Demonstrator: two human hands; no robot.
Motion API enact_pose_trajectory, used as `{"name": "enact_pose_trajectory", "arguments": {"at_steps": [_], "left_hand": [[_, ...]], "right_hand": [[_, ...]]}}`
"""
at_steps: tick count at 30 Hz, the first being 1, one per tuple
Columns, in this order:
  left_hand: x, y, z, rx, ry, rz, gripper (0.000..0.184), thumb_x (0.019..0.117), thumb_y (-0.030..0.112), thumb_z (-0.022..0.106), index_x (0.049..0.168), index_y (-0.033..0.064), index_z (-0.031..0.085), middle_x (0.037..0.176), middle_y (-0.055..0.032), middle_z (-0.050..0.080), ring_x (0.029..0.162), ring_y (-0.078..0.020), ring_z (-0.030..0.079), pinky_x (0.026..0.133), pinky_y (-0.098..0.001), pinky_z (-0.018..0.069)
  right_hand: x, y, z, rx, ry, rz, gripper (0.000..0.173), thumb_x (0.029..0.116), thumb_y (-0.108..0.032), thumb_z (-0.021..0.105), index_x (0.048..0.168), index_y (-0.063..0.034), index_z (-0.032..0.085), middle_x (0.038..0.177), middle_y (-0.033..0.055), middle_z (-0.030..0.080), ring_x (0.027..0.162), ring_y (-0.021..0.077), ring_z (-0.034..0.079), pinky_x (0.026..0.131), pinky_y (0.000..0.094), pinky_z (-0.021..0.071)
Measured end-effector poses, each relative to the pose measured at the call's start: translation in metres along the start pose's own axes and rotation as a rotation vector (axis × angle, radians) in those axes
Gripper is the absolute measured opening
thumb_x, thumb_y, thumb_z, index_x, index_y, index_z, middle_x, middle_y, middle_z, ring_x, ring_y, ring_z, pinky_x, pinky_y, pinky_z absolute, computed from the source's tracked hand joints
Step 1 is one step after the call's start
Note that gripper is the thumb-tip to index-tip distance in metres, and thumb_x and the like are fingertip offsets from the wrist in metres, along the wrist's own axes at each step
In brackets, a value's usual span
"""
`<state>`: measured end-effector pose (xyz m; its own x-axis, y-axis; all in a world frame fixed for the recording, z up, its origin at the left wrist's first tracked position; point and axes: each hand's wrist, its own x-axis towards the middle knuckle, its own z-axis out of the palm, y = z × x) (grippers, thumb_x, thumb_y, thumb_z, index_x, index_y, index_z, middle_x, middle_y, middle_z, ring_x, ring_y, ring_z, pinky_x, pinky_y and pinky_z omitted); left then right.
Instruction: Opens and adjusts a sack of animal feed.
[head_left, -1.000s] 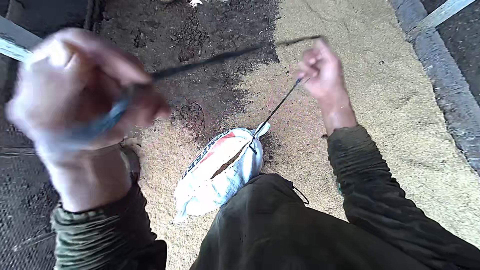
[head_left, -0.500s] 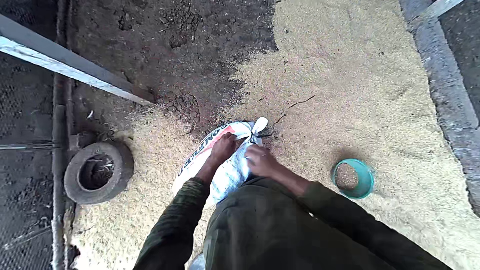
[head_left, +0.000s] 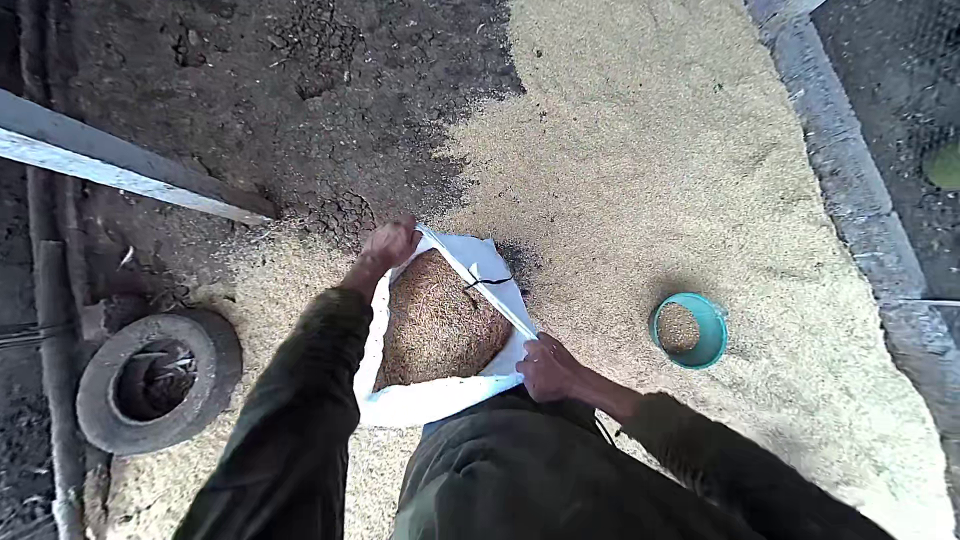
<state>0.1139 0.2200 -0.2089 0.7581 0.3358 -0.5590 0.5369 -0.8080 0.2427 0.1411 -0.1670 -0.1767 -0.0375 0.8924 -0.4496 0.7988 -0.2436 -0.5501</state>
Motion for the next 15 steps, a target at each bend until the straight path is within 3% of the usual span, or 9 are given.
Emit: {"name": "enact_pose_trajectory", "arguments": {"at_steps": [3, 5, 8, 9, 11, 12, 13, 14, 15], "left_hand": [[0.003, -0.006, -0.001, -0.009, 0.036, 0.011, 0.040, 0.1111, 0.029, 0.036, 0.127, -0.0009, 0.057, 0.107, -0.0310, 0.067, 0.103, -0.0515, 0.067, 0.083, -0.0696, 0.0508], [-0.002, 0.000, -0.002, -0.058, 0.098, -0.016, 0.041, 0.1111, 0.029, 0.034, 0.129, -0.0002, 0.057, 0.106, -0.0314, 0.068, 0.102, -0.0521, 0.067, 0.082, -0.0701, 0.0508], [-0.012, -0.002, -0.002, -0.093, 0.154, -0.002, 0.041, 0.1112, 0.030, 0.032, 0.127, 0.0004, 0.056, 0.102, -0.0306, 0.068, 0.098, -0.0518, 0.068, 0.079, -0.0692, 0.0512], [-0.015, -0.001, 0.002, -0.098, 0.151, 0.001, 0.041, 0.1112, 0.030, 0.032, 0.127, 0.0005, 0.056, 0.102, -0.0302, 0.068, 0.099, -0.0514, 0.068, 0.079, -0.0692, 0.0511], [-0.015, 0.001, 0.003, -0.107, 0.153, -0.002, 0.042, 0.1112, 0.031, 0.032, 0.127, 0.0010, 0.057, 0.104, -0.0294, 0.068, 0.101, -0.0505, 0.068, 0.081, -0.0687, 0.0515], [-0.015, 0.002, 0.003, -0.112, 0.152, -0.010, 0.042, 0.1112, 0.031, 0.032, 0.128, 0.0013, 0.057, 0.105, -0.0293, 0.068, 0.102, -0.0500, 0.068, 0.082, -0.0682, 0.0515], [-0.015, 0.003, 0.003, -0.126, 0.157, -0.015, 0.042, 0.1111, 0.030, 0.032, 0.128, 0.0008, 0.057, 0.105, -0.0296, 0.068, 0.102, -0.0501, 0.068, 0.082, -0.0683, 0.0513], [-0.015, 0.004, 0.003, -0.141, 0.165, -0.023, 0.042, 0.1111, 0.030, 0.033, 0.127, 0.0004, 0.058, 0.105, -0.0297, 0.068, 0.102, -0.0500, 0.068, 0.082, -0.0683, 0.0512], [-0.016, 0.004, 0.002, -0.156, 0.167, -0.037, 0.042, 0.1112, 0.030, 0.033, 0.127, 0.0006, 0.058, 0.105, -0.0296, 0.068, 0.102, -0.0502, 0.067, 0.083, -0.0686, 0.0508]], "right_hand": [[0.000, -0.009, 0.005, 0.028, 0.087, 0.016, 0.029, 0.0923, -0.023, 0.053, 0.089, -0.0051, 0.075, 0.083, 0.0154, 0.071, 0.095, 0.0380, 0.068, 0.089, 0.0585, 0.0465], [0.001, -0.012, -0.007, 0.166, 0.221, 0.030, 0.028, 0.0898, -0.024, 0.054, 0.092, -0.0047, 0.074, 0.091, 0.0155, 0.071, 0.100, 0.0374, 0.065, 0.092, 0.0585, 0.0429], [0.023, 0.001, -0.048, 0.426, 0.679, 0.189, 0.039, 0.0896, -0.014, 0.051, 0.117, 0.0074, 0.069, 0.122, 0.0268, 0.067, 0.120, 0.0423, 0.061, 0.102, 0.0636, 0.0443], [0.038, 0.010, -0.066, 0.495, 0.694, 0.313, 0.040, 0.0947, -0.010, 0.051, 0.129, 0.0073, 0.062, 0.133, 0.0270, 0.061, 0.128, 0.0407, 0.056, 0.108, 0.0611, 0.0419], [0.080, 0.031, -0.093, 0.486, 0.517, 0.471, 0.050, 0.0970, -0.010, 0.057, 0.146, -0.0032, 0.052, 0.149, 0.0207, 0.051, 0.139, 0.0372, 0.048, 0.114, 0.0604, 0.0368], [0.099, 0.037, -0.099, 0.411, 0.360, 0.480, 0.052, 0.0969, -0.014, 0.061, 0.147, -0.0059, 0.051, 0.152, 0.0195, 0.049, 0.142, 0.0379, 0.044, 0.115, 0.0633, 0.0336], [0.114, 0.040, -0.103, 0.333, 0.201, 0.461, 0.047, 0.1002, -0.021, 0.060, 0.144, -0.0048, 0.055, 0.150, 0.0205, 0.051, 0.142, 0.0392, 0.044, 0.116, 0.0651, 0.0306], [0.122, 0.040, -0.108, 0.286, 0.092, 0.432, 0.038, 0.1053, -0.025, 0.052, 0.134, -0.0019, 0.062, 0.140, 0.0229, 0.059, 0.135, 0.0398, 0.051, 0.113, 0.0649, 0.0328], [0.123, 0.039, -0.115, 0.303, 0.045, 0.414, 0.040, 0.1100, -0.029, 0.042, 0.124, 0.0004, 0.066, 0.128, 0.0239, 0.065, 0.125, 0.0384, 0.059, 0.108, 0.0619, 0.0392]]}}
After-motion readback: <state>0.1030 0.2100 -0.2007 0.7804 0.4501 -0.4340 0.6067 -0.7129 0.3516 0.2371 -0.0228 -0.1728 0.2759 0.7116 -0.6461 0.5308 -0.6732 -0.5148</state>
